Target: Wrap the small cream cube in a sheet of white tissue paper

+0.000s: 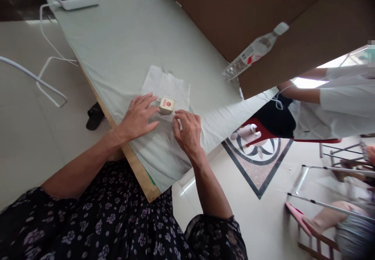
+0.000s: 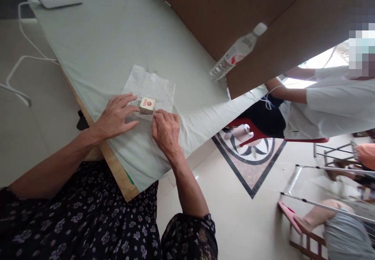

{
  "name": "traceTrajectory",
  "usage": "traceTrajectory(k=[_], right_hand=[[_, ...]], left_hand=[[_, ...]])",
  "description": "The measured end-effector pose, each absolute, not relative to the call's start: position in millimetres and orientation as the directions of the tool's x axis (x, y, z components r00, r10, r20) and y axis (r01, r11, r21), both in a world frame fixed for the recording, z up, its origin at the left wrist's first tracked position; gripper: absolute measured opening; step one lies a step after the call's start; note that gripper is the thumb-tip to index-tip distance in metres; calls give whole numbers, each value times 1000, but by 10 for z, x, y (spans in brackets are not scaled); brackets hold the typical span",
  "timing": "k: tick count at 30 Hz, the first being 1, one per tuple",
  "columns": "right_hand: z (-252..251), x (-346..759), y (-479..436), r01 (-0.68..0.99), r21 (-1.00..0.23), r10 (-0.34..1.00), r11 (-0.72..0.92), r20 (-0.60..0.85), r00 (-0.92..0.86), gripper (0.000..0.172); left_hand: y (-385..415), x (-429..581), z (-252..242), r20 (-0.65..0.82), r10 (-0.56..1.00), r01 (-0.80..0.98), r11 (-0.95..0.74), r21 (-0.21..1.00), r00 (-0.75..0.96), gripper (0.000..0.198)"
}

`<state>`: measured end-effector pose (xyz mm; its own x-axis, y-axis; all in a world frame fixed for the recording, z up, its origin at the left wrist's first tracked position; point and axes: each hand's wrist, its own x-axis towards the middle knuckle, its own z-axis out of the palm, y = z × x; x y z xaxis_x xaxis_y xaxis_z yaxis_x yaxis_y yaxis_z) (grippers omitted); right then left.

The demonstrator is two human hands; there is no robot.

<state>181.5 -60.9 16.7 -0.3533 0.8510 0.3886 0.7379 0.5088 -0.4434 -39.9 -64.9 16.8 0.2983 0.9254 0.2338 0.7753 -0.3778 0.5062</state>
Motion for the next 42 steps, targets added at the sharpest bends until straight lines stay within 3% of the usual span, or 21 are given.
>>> traceTrajectory(k=[4,11,15,25,42], right_hand=[[214,1825,-415,698,-522,867,490,375,-328,10],[131,1844,23,455,-811,924,369,265,-277,17],[10,1798,83,349,-900,951,261,178,-253,23],[41,1699,-187,385,-884,959,267,206,-192,22],[23,1657,-203,378,-890,966,256,222,-130,23]], left_hand=[[-450,-269,208,279,947,736,-301,606,158,9],[-224,-197,199,178,984,533,-139,835,-22,10],[-185,-149,132,120,991,426,-81,901,-65,13],[-346,-196,127,122,990,318,-93,943,-74,14],[-340,-159,67,128,982,325,-78,942,-135,16]])
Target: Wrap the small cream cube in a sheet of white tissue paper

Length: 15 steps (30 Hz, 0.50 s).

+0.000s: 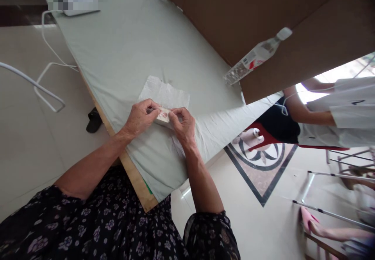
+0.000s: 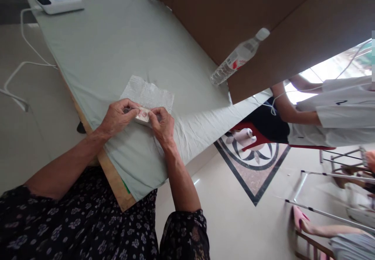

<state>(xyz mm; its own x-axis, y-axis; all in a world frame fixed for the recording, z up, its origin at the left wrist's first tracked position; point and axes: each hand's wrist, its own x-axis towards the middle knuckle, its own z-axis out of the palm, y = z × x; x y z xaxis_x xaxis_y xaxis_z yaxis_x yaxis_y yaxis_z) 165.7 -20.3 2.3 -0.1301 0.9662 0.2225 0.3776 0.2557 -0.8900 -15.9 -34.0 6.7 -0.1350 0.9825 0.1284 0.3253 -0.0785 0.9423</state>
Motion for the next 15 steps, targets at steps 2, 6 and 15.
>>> traceTrajectory(k=[2,6,15], right_hand=[[15,1650,-201,394,-884,967,253,219,-129,23],[-22,1631,-173,433,-868,970,242,208,-125,24],[85,1745,-296,699,-586,841,409,539,-40,18]], left_hand=[[-334,-162,73,117,984,343,-65,937,-136,18],[-311,-182,110,99,990,366,-56,929,-102,16],[-262,-199,177,84,995,391,-55,919,-60,13]])
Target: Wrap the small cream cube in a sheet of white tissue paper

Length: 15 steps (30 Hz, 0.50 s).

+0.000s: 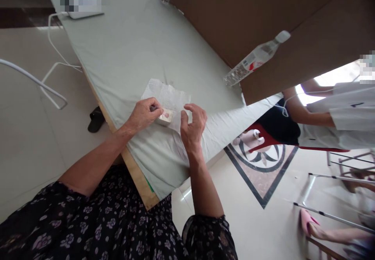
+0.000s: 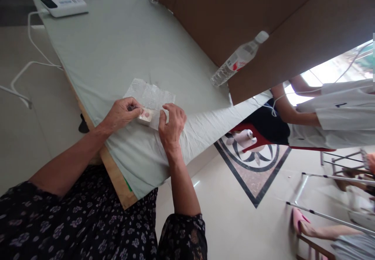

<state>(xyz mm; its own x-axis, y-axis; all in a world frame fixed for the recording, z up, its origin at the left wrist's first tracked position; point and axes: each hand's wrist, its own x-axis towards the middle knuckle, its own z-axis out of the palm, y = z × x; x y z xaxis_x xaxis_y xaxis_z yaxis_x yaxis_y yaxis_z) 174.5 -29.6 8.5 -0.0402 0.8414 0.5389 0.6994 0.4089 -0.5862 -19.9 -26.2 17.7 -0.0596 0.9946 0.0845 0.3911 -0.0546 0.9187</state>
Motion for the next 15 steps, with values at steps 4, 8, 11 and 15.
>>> traceTrajectory(k=[4,8,11,15], right_hand=[[219,1640,-521,747,-341,776,571,523,-354,22],[160,1518,-567,745,-231,762,626,380,-524,27],[118,1492,-534,768,-184,769,613,360,-528,27],[150,1444,-482,790,-104,768,605,339,-544,28]], left_hand=[[-247,-199,190,70,997,416,-46,908,-42,14],[-301,-309,225,48,999,445,-44,895,2,19],[-356,-460,263,46,999,500,-46,865,12,29],[-355,-565,294,-26,998,622,53,781,-52,34]])
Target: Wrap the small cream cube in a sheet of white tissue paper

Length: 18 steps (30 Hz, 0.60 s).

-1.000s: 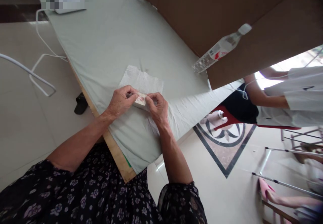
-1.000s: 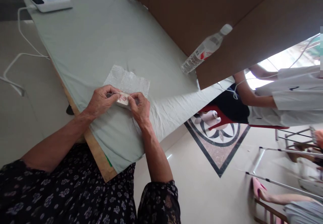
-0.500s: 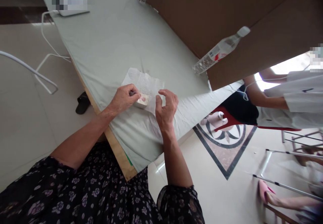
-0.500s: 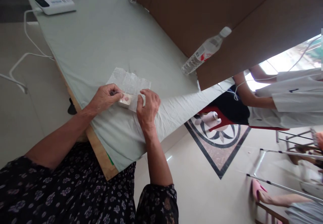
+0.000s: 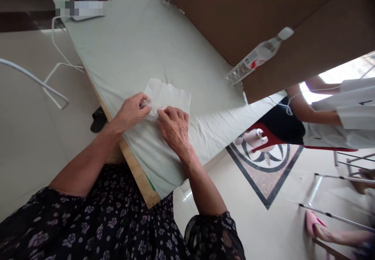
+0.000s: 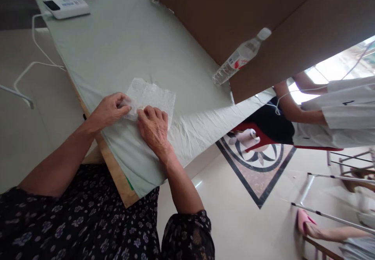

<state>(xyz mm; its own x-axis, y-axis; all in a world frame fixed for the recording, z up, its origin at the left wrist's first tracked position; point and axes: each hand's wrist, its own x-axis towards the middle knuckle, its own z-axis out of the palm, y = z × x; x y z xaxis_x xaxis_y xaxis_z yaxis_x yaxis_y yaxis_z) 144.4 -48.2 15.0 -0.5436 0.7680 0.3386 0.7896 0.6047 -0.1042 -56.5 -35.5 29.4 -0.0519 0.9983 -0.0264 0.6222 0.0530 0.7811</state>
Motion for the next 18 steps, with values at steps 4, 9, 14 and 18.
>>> traceTrajectory(k=[4,9,14,18], right_hand=[[200,1382,-440,809,-36,779,587,296,-552,22],[191,1387,-406,790,-28,758,613,304,-577,19],[155,1401,-383,776,-90,755,624,325,-569,17],[153,1391,-385,772,-120,759,624,328,-562,16]], left_hand=[[-345,-527,287,-76,990,761,142,634,-121,37],[-406,-598,245,23,972,840,191,508,-235,43],[-356,-769,138,8,954,774,239,587,-300,46],[-292,-784,80,-1,967,700,186,690,-256,43]])
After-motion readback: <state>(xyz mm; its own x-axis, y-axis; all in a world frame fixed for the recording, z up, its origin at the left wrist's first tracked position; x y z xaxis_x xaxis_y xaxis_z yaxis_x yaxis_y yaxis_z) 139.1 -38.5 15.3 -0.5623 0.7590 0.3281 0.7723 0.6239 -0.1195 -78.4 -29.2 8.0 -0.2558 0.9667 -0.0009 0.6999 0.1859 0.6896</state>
